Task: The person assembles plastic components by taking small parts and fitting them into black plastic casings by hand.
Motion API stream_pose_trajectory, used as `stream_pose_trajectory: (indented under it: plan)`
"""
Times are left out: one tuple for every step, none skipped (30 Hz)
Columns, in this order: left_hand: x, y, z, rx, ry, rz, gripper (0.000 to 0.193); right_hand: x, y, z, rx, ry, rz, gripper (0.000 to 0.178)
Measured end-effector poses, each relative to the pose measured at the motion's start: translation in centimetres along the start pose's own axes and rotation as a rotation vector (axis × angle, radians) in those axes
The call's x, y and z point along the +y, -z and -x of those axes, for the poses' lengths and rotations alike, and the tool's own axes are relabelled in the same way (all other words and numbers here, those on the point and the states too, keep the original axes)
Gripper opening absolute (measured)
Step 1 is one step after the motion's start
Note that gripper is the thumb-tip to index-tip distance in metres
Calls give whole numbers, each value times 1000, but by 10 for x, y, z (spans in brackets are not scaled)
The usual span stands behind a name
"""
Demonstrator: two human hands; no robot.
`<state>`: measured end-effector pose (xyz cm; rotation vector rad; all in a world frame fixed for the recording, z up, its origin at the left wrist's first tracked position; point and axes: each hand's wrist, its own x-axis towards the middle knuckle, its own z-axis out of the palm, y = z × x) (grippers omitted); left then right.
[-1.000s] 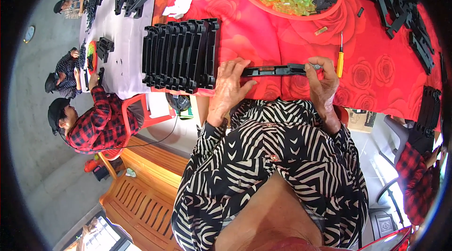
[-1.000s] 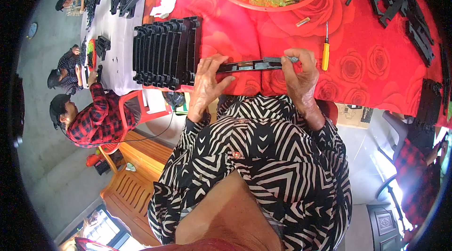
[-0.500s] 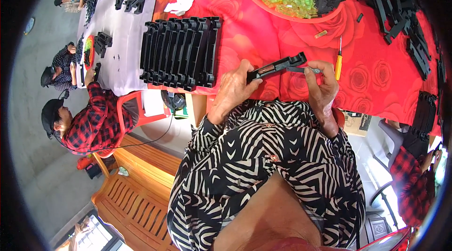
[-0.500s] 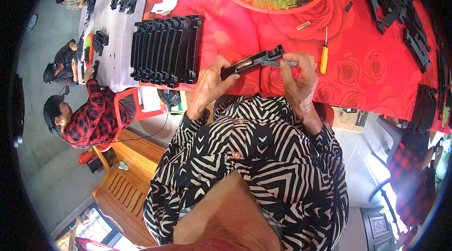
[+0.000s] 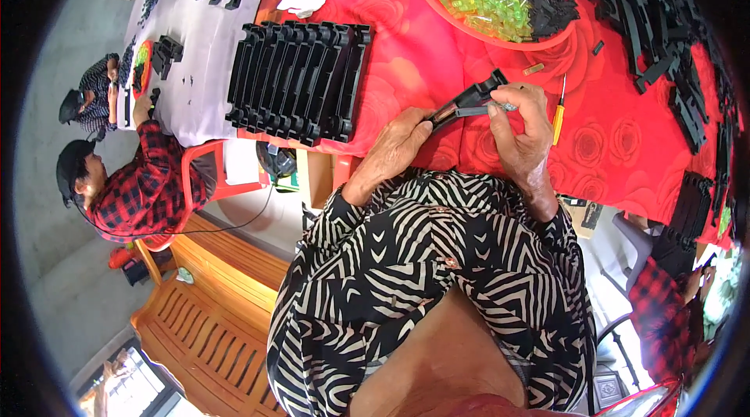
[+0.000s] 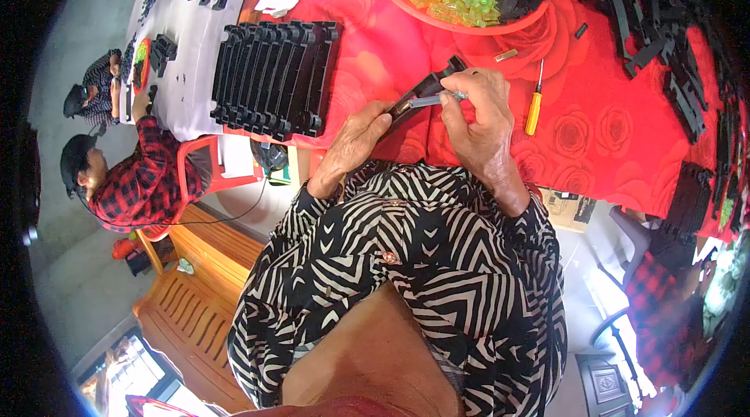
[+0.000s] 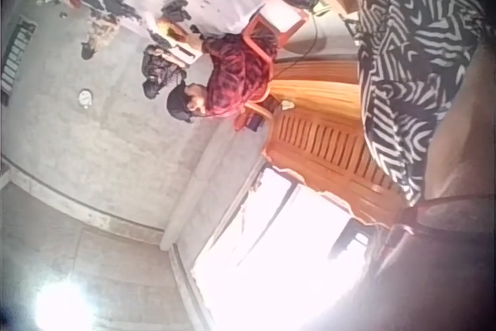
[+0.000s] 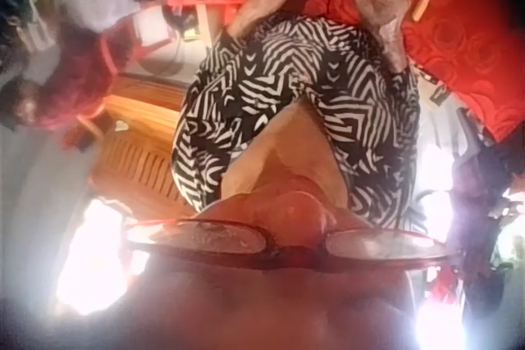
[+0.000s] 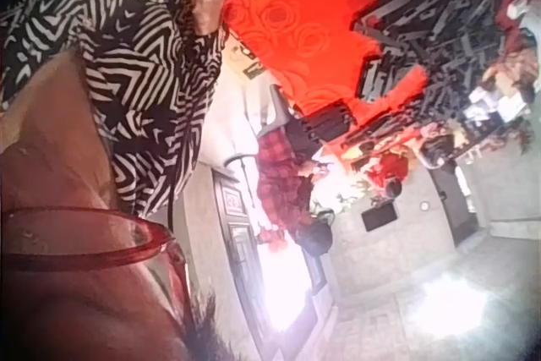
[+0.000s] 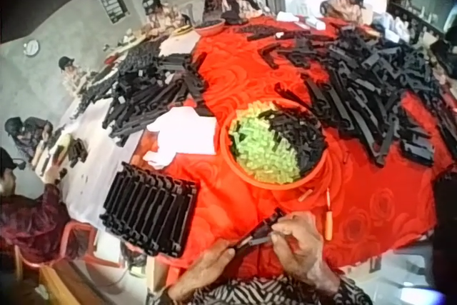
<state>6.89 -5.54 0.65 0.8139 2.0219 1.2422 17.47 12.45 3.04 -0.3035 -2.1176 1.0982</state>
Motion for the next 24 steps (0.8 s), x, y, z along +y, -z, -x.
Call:
stream_pose_trajectory:
  plan:
    - [-3, -1, 1, 35, -54, 28, 26, -2, -1, -2, -20, 7, 4, 23]
    - [-6, 0, 1, 53, -52, 35, 26, -2, -2, -5, -40, 15, 7, 24]
    - [-6, 2, -1, -35, 8, 80, 26, -2, -1, -6, -54, 23, 10, 24]
    - [-5, 4, -2, -123, 66, 126, 25, -2, 0, -6, -66, 30, 25, 25]
    - [-1, 7, -1, -182, 168, 83, 24, -1, 0, -7, -77, 38, 39, 25]
    - [-2, 6, 0, -171, 168, 92, 24, -3, 1, -10, -89, 46, 38, 25]
    - [-3, 3, 1, -126, 172, 197, 22, -5, 3, -13, -122, 62, 51, 26]
    - [-3, 1, 2, -80, 175, 301, 22, -8, 4, -17, -154, 80, 64, 27]
    - [0, -1, 1, -80, 172, 310, 22, -8, 5, -20, -160, 82, 71, 27]
    - [5, -2, 0, -113, 247, 378, 21, -9, 6, -24, -204, 82, 68, 27]
    - [8, -3, -2, -147, 322, 445, 21, -9, 7, -27, -247, 82, 65, 26]
    - [6, -4, -1, -143, 320, 447, 21, -10, 6, -30, -250, 86, 64, 26]
    - [3, -6, 0, -164, 334, 468, 21, -10, 4, -33, -308, 131, 79, 26]
    - [2, -7, 0, -186, 348, 489, 21, -10, 3, -36, -366, 175, 95, 26]
    - [2, -6, 1, -181, 348, 492, 21, -8, 0, -38, -370, 177, 93, 26]
    - [3, -5, 2, -192, 322, 498, 22, -5, -3, -39, -425, 199, 107, 26]
    - [3, -4, 3, -203, 296, 503, 24, -3, -5, -39, -481, 221, 121, 26]
    - [3, -5, 4, -198, 293, 506, 24, -3, -8, -39, -484, 226, 122, 26]
    - [1, -6, 5, -175, 289, 508, 24, -3, -10, -38, -491, 232, 126, 25]
    - [-1, -7, 5, -151, 285, 510, 24, -2, -12, -37, -498, 239, 130, 25]
    - [-2, -7, 4, -144, 284, 510, 24, -1, -15, -36, -501, 244, 127, 25]
    - [-3, -7, 4, -158, 289, 498, 24, 1, -17, -34, -522, 240, 125, 25]
    - [-4, -7, 3, -171, 294, 486, 25, 3, -19, -33, -543, 237, 123, 25]
    - [-4, -6, 4, -166, 294, 488, 25, 4, -21, -33, -591, 218, 126, 28]
